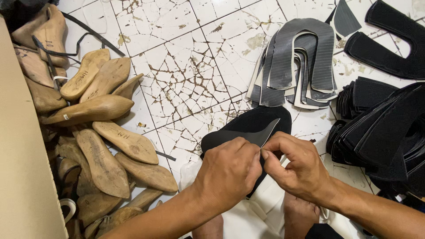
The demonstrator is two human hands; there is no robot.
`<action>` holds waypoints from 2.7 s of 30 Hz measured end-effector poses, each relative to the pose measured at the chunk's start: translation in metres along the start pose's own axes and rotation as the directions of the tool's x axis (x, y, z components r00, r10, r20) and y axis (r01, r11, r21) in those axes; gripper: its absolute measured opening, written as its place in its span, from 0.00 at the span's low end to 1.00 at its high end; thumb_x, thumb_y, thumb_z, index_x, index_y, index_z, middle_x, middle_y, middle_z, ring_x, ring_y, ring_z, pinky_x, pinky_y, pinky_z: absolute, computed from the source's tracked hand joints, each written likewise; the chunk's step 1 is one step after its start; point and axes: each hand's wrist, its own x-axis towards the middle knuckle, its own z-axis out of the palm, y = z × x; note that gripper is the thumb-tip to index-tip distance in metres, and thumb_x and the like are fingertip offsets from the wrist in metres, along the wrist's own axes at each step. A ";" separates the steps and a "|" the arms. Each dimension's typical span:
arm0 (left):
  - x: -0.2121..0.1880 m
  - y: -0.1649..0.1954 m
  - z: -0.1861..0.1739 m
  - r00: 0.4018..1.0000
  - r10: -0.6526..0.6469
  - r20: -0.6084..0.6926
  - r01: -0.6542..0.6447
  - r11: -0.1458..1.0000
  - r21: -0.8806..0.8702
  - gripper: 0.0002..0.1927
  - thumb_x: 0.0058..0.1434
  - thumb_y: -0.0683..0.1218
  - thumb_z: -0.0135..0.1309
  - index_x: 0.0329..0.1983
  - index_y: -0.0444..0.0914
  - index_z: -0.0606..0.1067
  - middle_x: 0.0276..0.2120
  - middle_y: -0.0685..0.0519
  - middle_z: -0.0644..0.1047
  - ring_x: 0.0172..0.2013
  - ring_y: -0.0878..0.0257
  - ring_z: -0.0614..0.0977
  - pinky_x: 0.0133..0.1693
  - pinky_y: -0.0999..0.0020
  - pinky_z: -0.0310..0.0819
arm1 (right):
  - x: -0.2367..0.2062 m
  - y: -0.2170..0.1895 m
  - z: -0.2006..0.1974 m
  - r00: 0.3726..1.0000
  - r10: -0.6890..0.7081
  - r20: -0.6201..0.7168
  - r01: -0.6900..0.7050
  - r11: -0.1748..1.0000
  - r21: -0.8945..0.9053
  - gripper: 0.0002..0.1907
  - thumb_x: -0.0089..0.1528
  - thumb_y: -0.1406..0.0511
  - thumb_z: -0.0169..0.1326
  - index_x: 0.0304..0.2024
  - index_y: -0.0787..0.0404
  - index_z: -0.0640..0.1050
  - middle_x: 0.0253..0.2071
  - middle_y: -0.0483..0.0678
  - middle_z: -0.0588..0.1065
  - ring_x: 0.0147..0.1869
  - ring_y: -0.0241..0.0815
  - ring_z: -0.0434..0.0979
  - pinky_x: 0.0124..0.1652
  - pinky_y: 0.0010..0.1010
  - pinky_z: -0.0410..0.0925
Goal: The person sits on the floor and sews a thin strip of material onto the edge of a black shoe part using a needle and thread. They repeatedly pull the thread through the material and tie off the end, then place the finished piece aside.
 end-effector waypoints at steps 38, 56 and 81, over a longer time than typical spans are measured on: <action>0.006 -0.010 -0.013 0.963 -0.170 0.208 0.214 0.954 -0.211 0.08 0.59 0.44 0.55 0.31 0.34 0.79 0.29 0.45 0.81 0.29 0.51 0.84 0.33 0.59 0.78 | 0.000 -0.001 -0.001 0.993 -0.052 0.102 0.049 0.999 0.023 0.03 0.55 0.72 0.56 0.32 0.64 0.75 0.26 0.46 0.76 0.25 0.35 0.78 0.24 0.26 0.70; 0.004 -0.012 -0.010 0.898 -0.350 0.266 0.419 0.865 -0.275 0.08 0.60 0.44 0.55 0.32 0.33 0.78 0.25 0.49 0.78 0.22 0.61 0.79 0.25 0.66 0.72 | -0.002 -0.001 0.003 0.995 0.046 0.092 -0.054 0.995 0.085 0.03 0.57 0.71 0.56 0.33 0.65 0.78 0.28 0.45 0.78 0.28 0.34 0.78 0.26 0.26 0.70; 0.002 -0.010 -0.003 0.920 -0.361 0.155 0.392 0.827 -0.404 0.09 0.63 0.43 0.54 0.38 0.33 0.80 0.27 0.49 0.80 0.24 0.65 0.80 0.28 0.69 0.74 | -0.005 0.001 0.006 0.971 0.235 0.029 -0.237 0.965 0.113 0.05 0.60 0.69 0.57 0.35 0.65 0.82 0.29 0.44 0.79 0.30 0.30 0.76 0.28 0.22 0.69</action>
